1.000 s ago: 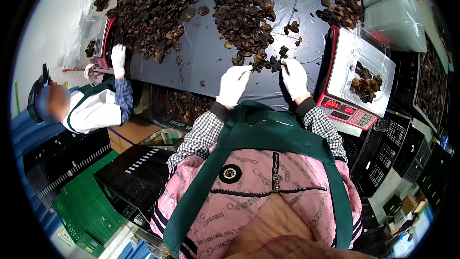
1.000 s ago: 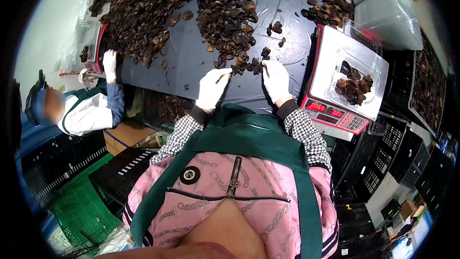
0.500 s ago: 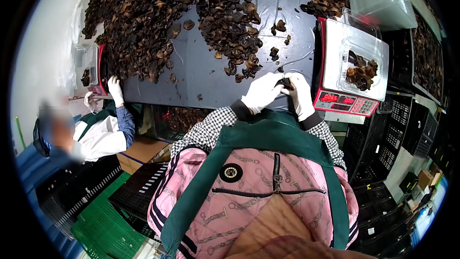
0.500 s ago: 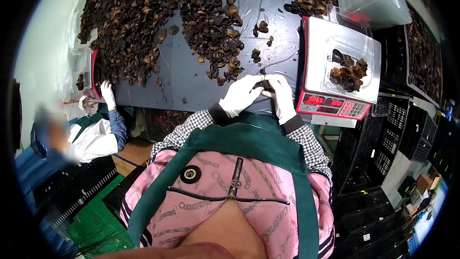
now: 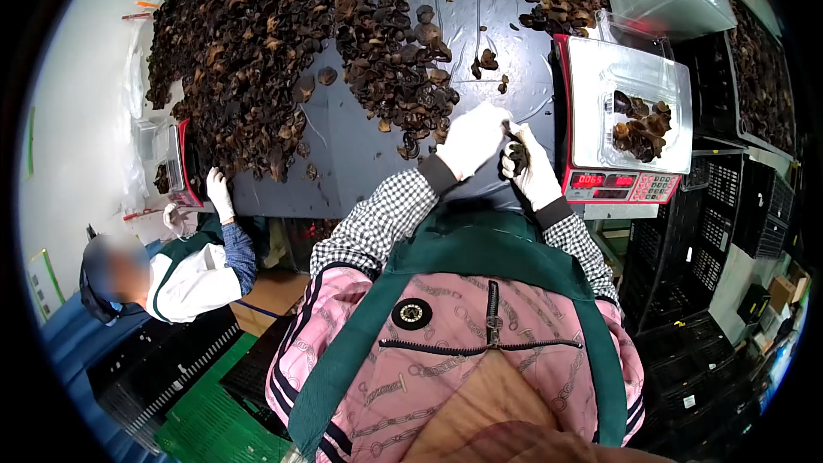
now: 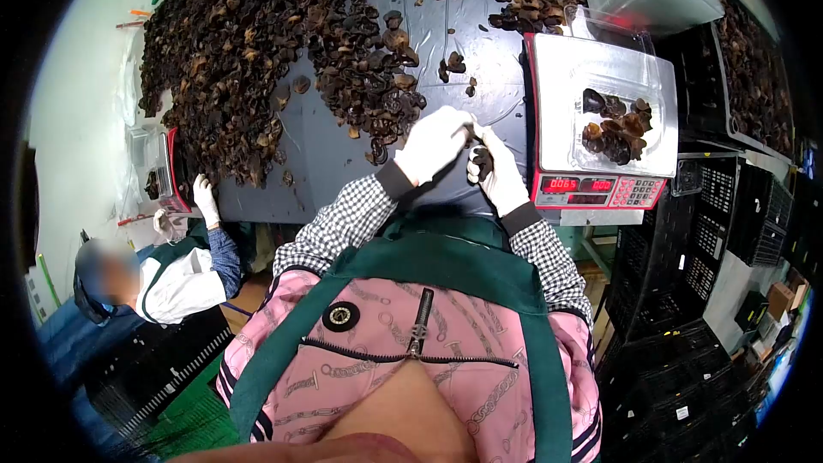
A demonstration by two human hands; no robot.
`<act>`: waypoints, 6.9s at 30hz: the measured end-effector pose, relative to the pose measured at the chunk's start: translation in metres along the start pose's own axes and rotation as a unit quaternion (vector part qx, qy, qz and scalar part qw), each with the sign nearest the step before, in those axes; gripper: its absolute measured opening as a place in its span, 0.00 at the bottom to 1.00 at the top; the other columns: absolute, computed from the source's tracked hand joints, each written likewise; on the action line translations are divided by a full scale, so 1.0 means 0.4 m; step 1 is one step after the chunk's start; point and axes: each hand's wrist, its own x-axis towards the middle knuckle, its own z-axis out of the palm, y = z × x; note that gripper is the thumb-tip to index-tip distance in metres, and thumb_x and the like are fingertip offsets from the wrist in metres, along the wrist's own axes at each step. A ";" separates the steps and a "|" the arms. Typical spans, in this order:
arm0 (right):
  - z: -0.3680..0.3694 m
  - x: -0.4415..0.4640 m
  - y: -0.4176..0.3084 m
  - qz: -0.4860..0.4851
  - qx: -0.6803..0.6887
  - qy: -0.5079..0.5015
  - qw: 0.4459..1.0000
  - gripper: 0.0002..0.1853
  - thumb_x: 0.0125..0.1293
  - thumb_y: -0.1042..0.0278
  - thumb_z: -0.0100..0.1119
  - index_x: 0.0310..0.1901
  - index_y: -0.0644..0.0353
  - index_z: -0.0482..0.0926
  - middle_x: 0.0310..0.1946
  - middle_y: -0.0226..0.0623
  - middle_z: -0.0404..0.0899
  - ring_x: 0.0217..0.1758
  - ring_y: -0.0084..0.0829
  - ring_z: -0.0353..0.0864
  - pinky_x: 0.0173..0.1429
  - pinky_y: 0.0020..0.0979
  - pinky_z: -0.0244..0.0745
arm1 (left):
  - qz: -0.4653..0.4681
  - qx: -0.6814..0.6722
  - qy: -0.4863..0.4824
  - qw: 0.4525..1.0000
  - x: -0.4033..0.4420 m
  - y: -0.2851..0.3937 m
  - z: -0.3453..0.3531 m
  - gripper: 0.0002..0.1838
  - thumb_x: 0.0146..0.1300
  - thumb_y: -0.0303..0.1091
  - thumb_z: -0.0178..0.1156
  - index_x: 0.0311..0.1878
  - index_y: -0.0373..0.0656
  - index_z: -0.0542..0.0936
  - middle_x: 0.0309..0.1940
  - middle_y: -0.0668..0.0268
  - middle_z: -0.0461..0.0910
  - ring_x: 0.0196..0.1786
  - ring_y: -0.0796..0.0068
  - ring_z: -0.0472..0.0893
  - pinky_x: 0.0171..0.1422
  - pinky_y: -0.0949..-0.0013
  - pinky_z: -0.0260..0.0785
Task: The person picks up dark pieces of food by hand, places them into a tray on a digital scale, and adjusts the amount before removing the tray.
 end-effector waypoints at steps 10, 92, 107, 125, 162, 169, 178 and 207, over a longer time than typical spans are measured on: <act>-0.031 0.030 -0.009 -0.006 0.076 -0.021 0.997 0.15 0.75 0.55 0.57 0.39 0.59 0.79 0.30 0.29 0.77 0.31 0.26 0.73 0.32 0.28 0.66 | -0.003 0.154 0.005 0.988 0.216 -0.165 0.001 0.24 0.59 0.24 0.61 0.61 0.46 0.78 0.53 0.52 0.77 0.54 0.48 0.76 0.60 0.56 0.73; -0.014 0.059 -0.016 0.016 0.059 -0.084 0.995 0.16 0.76 0.59 0.55 0.58 0.57 0.79 0.35 0.23 0.76 0.31 0.19 0.71 0.28 0.21 0.62 | -0.001 0.376 0.080 0.923 0.179 -0.282 -0.209 0.06 0.50 0.32 0.67 0.32 0.44 0.85 0.38 0.62 0.83 0.47 0.56 0.79 0.51 0.55 0.73; 0.028 0.075 -0.036 -0.027 0.027 -0.068 0.997 0.14 0.79 0.58 0.51 0.53 0.60 0.77 0.33 0.26 0.73 0.33 0.24 0.73 0.33 0.26 0.68 | -0.042 0.485 0.073 0.870 0.154 -0.296 -0.244 0.08 0.55 0.33 0.65 0.39 0.48 0.86 0.28 0.63 0.83 0.38 0.58 0.81 0.43 0.55 0.71; 0.107 -0.058 -0.097 -0.096 -0.038 -0.106 0.989 0.08 0.74 0.68 0.54 0.45 0.62 0.79 0.38 0.34 0.80 0.34 0.26 0.80 0.32 0.24 0.70 | -0.052 0.341 0.031 0.938 0.321 -0.380 -0.167 0.07 0.66 0.31 0.53 0.42 0.45 0.80 0.36 0.54 0.79 0.42 0.50 0.82 0.45 0.53 0.76; -0.134 -0.261 -0.511 -0.594 -0.416 0.313 0.614 0.19 0.75 0.74 0.51 0.65 0.67 0.74 0.63 0.44 0.79 0.65 0.34 0.79 0.72 0.35 0.68 | -0.194 -0.169 0.230 0.939 0.014 0.047 -0.304 0.13 0.70 0.27 0.62 0.55 0.37 0.83 0.48 0.65 0.86 0.45 0.80 0.83 0.53 0.73 0.75; 0.031 -0.266 -0.271 -0.522 -0.362 0.130 0.761 0.15 0.75 0.75 0.52 0.58 0.63 0.81 0.53 0.40 0.83 0.48 0.29 0.84 0.58 0.29 0.78 | -0.215 0.084 0.165 0.959 -0.202 -0.062 -0.230 0.10 0.68 0.36 0.63 0.45 0.40 0.85 0.38 0.58 0.86 0.39 0.65 0.86 0.46 0.65 0.77; 0.007 0.117 0.017 -0.368 -0.484 0.003 0.794 0.16 0.73 0.73 0.56 0.60 0.65 0.78 0.49 0.42 0.85 0.50 0.28 0.85 0.58 0.29 0.78 | -0.033 0.067 0.152 0.986 -0.037 -0.049 -0.055 0.24 0.61 0.21 0.55 0.63 0.39 0.77 0.54 0.50 0.81 0.59 0.53 0.80 0.68 0.59 0.70; 0.026 0.378 -0.170 -0.561 -0.572 0.225 0.554 0.10 0.66 0.75 0.58 0.46 0.56 0.83 0.41 0.41 0.82 0.43 0.42 0.82 0.51 0.41 0.77 | 0.012 0.207 0.118 0.971 0.121 -0.198 -0.190 0.13 0.59 0.26 0.60 0.48 0.43 0.84 0.41 0.56 0.85 0.45 0.53 0.82 0.53 0.56 0.75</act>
